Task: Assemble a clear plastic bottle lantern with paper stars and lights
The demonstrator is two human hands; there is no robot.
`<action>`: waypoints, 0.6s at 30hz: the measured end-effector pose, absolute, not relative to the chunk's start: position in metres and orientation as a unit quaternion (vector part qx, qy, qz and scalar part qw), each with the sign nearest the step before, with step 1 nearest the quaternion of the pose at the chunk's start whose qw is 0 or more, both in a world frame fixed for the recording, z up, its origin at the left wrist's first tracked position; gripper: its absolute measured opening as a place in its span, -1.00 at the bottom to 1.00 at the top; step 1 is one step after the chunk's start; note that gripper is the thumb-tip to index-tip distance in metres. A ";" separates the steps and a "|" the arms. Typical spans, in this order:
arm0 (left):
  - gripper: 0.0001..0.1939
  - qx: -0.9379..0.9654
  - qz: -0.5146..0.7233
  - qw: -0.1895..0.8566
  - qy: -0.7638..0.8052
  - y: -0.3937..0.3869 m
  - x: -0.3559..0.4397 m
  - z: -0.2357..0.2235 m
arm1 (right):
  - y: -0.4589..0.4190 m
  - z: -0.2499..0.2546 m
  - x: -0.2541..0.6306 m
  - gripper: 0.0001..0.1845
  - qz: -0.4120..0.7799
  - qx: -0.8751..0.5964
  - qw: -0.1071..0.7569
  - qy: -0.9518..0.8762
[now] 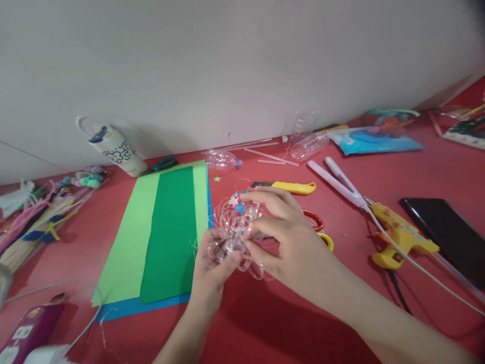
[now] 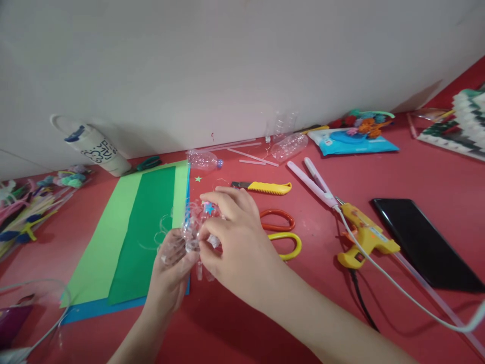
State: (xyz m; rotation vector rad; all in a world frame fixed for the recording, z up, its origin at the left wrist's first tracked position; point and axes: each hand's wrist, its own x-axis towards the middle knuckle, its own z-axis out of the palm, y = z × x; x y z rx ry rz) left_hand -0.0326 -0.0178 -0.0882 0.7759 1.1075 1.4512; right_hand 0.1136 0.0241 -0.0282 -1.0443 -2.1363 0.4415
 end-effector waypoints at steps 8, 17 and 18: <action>-0.71 0.347 0.602 0.549 0.464 -0.019 -0.035 -0.089 | 0.025 -0.023 0.116 -0.84 0.199 -0.417 0.334 -0.822; -0.69 0.381 0.600 0.526 0.468 -0.021 -0.034 -0.088 | 0.025 -0.025 0.117 -0.83 0.159 -0.403 0.330 -0.839; -0.69 0.378 0.601 0.520 0.475 -0.021 -0.034 -0.088 | 0.025 -0.026 0.116 -0.83 0.149 -0.401 0.333 -0.840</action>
